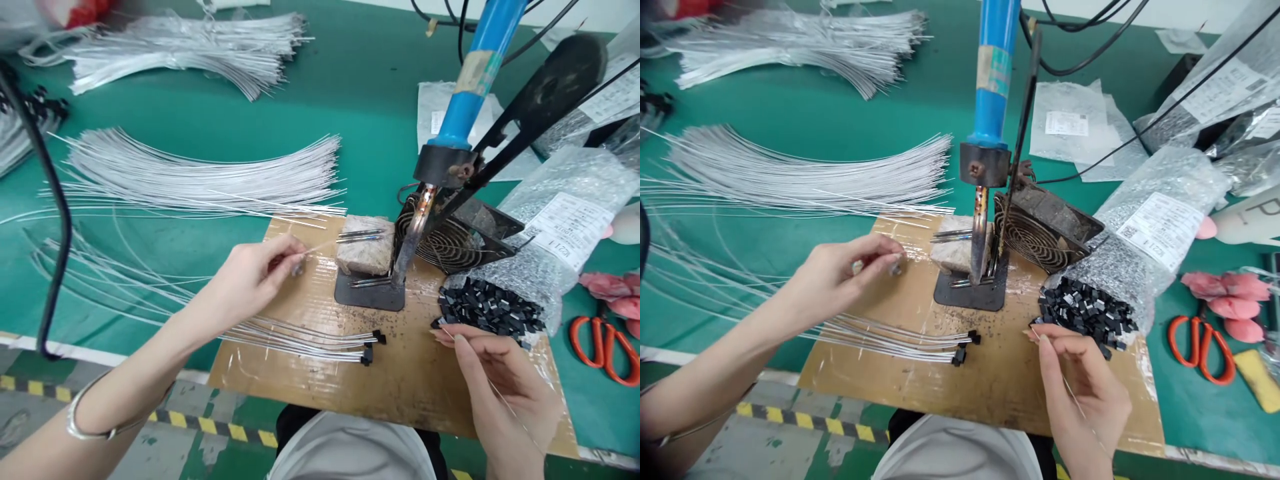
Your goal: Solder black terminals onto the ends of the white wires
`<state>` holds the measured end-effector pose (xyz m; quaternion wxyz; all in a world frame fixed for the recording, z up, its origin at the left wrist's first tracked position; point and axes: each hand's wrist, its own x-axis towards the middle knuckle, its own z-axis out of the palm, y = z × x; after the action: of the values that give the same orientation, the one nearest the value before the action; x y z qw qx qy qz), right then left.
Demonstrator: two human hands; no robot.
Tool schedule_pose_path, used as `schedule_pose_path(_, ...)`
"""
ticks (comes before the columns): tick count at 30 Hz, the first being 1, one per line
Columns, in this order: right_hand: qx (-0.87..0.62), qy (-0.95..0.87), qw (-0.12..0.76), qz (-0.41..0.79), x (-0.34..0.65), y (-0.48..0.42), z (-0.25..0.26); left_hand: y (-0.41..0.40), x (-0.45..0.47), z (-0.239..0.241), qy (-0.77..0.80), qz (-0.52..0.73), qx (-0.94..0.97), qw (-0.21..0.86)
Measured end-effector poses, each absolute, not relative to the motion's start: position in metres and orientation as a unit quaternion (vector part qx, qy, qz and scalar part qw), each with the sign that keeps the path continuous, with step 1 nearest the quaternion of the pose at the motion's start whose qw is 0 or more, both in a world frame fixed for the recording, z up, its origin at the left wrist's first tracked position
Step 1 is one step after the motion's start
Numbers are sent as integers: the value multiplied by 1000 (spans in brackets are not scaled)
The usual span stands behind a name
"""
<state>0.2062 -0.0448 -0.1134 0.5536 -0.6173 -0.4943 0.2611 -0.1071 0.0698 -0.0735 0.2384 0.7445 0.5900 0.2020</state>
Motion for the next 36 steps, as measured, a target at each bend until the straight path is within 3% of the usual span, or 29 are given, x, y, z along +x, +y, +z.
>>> schedule_pose_path(5,-634,-460,558,273,203,-45,-111,47,-94,-75,563,237,743,274)
schedule_pose_path(12,-654,-478,517,277,202,-46,-107,12,-98,-75,555,304,763,131)
schedule_pose_path(22,-509,-592,457,426,167,-44,-95,15,-85,-60,411,173,748,491)
schedule_pose_path(36,-512,-545,466,473,154,-42,-105,18,-53,-60,436,200,688,546)
